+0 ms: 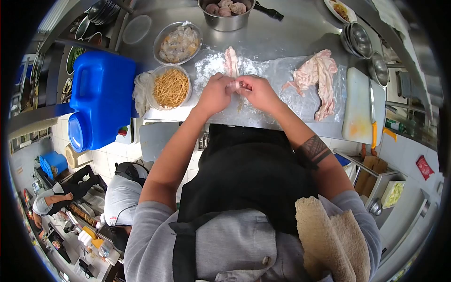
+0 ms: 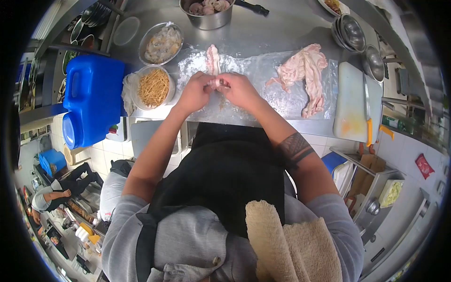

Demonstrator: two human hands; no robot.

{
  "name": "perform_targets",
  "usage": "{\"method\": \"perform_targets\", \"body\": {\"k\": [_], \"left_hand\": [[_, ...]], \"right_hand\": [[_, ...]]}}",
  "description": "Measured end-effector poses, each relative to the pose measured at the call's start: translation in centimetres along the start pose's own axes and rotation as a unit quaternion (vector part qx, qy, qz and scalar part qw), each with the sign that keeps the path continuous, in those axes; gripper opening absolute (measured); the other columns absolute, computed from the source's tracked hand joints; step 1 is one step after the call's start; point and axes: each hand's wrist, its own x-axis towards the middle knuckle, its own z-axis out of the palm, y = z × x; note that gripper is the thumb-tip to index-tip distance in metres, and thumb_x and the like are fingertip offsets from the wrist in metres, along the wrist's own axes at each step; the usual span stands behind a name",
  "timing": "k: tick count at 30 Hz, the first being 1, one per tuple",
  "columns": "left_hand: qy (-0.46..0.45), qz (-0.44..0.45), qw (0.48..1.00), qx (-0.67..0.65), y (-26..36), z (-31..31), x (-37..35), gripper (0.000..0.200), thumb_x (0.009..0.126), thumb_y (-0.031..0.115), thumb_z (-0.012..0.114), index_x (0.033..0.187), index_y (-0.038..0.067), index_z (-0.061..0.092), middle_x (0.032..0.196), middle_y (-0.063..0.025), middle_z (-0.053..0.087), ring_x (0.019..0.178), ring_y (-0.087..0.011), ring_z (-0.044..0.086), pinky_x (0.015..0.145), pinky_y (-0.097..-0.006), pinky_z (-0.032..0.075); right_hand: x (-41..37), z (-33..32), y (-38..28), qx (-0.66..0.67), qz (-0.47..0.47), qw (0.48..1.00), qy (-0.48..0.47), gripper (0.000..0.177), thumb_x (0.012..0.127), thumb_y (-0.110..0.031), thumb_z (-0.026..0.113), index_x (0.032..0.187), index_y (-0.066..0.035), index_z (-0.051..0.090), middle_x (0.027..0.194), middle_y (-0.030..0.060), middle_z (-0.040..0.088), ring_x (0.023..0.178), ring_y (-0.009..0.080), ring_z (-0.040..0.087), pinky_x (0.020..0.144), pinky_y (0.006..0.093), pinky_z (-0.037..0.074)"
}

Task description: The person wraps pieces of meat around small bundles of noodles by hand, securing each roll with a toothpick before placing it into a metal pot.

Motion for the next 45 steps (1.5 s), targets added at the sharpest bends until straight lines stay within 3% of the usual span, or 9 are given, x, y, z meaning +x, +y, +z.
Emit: {"method": "perform_targets", "body": {"k": [4, 6, 9, 17, 30, 33, 35, 38, 45], "left_hand": [[0.004, -0.128, 0.989, -0.068, -0.1, -0.6, 1.5, 0.017, 0.09, 0.013, 0.073, 0.105, 0.003, 0.072, 0.107, -0.0213, 0.073, 0.103, -0.0394, 0.07, 0.088, -0.0476, 0.056], [-0.017, -0.183, 0.98, -0.081, 0.1, -1.0, 2.3, 0.015, 0.091, 0.016, 0.074, 0.1, 0.005, 0.073, 0.107, -0.0213, 0.074, 0.102, -0.0394, 0.071, 0.086, -0.0481, 0.056], [-0.064, -0.196, 0.978, -0.027, 0.5, -1.5, 3.2, 0.017, 0.089, 0.017, 0.074, 0.1, 0.004, 0.07, 0.107, -0.0191, 0.073, 0.1, -0.0389, 0.071, 0.084, -0.0486, 0.057], [0.059, 0.074, 0.992, 0.082, 2.2, -0.8, 0.3, 0.039, 0.085, 0.005, 0.072, 0.123, 0.004, 0.066, 0.121, -0.0147, 0.067, 0.117, -0.0376, 0.063, 0.096, -0.0478, 0.053], [0.0, 0.037, 0.994, 0.104, -0.2, -0.7, 3.3, 0.037, 0.085, 0.006, 0.072, 0.121, 0.004, 0.067, 0.121, -0.0172, 0.067, 0.115, -0.0385, 0.062, 0.098, -0.0483, 0.053], [0.004, 0.025, 0.995, 0.101, -0.8, -0.9, 4.5, 0.03, 0.089, 0.013, 0.072, 0.117, 0.003, 0.07, 0.113, -0.0183, 0.068, 0.111, -0.0394, 0.065, 0.094, -0.0487, 0.053], [-0.104, -0.133, 0.985, 0.045, 0.0, -1.8, 5.5, 0.036, 0.093, 0.016, 0.072, 0.125, 0.003, 0.066, 0.119, -0.0196, 0.068, 0.114, -0.0402, 0.066, 0.094, -0.0479, 0.054], [-0.058, -0.186, 0.981, -0.008, 0.8, -1.9, 5.2, 0.04, 0.094, 0.02, 0.073, 0.13, 0.005, 0.064, 0.121, -0.0191, 0.067, 0.112, -0.0408, 0.067, 0.093, -0.0474, 0.054], [0.061, 0.002, 0.993, 0.104, 0.5, -0.5, 3.2, 0.043, 0.089, 0.013, 0.076, 0.13, 0.007, 0.064, 0.126, -0.0142, 0.065, 0.118, -0.0386, 0.064, 0.096, -0.0462, 0.055]], "right_hand": [[1.3, 0.0, 0.1, -0.026, 0.032, 0.999, 0.004, 0.026, 0.095, -0.016, 0.077, 0.116, -0.002, 0.074, 0.088, 0.0105, 0.072, 0.078, 0.0188, 0.065, 0.075, 0.0343, 0.054], [1.6, -0.3, -0.2, 0.0, 0.103, 0.995, -0.011, 0.03, 0.095, -0.027, 0.072, 0.109, -0.001, 0.076, 0.1, 0.0209, 0.076, 0.092, 0.0371, 0.073, 0.083, 0.0428, 0.057], [2.2, -0.1, -0.2, -0.005, 0.136, 0.991, 0.003, 0.032, 0.094, -0.029, 0.072, 0.108, 0.0, 0.076, 0.1, 0.0221, 0.075, 0.092, 0.0385, 0.073, 0.083, 0.0435, 0.057], [3.8, -0.3, 0.2, -0.04, 0.134, 0.99, 0.031, 0.025, 0.09, -0.023, 0.072, 0.102, -0.002, 0.071, 0.094, 0.0209, 0.074, 0.088, 0.0367, 0.073, 0.08, 0.043, 0.056], [3.3, -0.4, 0.7, 0.034, 0.061, 0.998, 0.009, 0.031, 0.09, -0.009, 0.082, 0.119, -0.007, 0.072, 0.089, 0.0055, 0.07, 0.077, 0.0124, 0.064, 0.073, 0.0316, 0.054], [4.6, -0.8, 1.2, 0.001, 0.033, 0.999, 0.005, 0.033, 0.09, -0.012, 0.082, 0.122, -0.008, 0.073, 0.089, 0.0078, 0.071, 0.077, 0.0162, 0.064, 0.074, 0.0331, 0.054], [5.5, -1.3, 1.1, -0.014, 0.035, 0.999, -0.006, 0.03, 0.09, -0.016, 0.08, 0.119, -0.008, 0.075, 0.092, 0.0117, 0.072, 0.08, 0.0234, 0.067, 0.076, 0.0362, 0.055], [6.5, -2.1, 0.8, -0.048, 0.034, 0.998, -0.025, 0.028, 0.091, -0.02, 0.077, 0.116, -0.008, 0.077, 0.097, 0.0164, 0.074, 0.086, 0.0321, 0.071, 0.079, 0.0406, 0.056], [7.4, -1.4, 0.9, -0.024, 0.089, 0.995, -0.029, 0.027, 0.093, -0.019, 0.074, 0.118, -0.009, 0.076, 0.102, 0.0167, 0.076, 0.093, 0.0315, 0.073, 0.085, 0.0406, 0.057]]}}
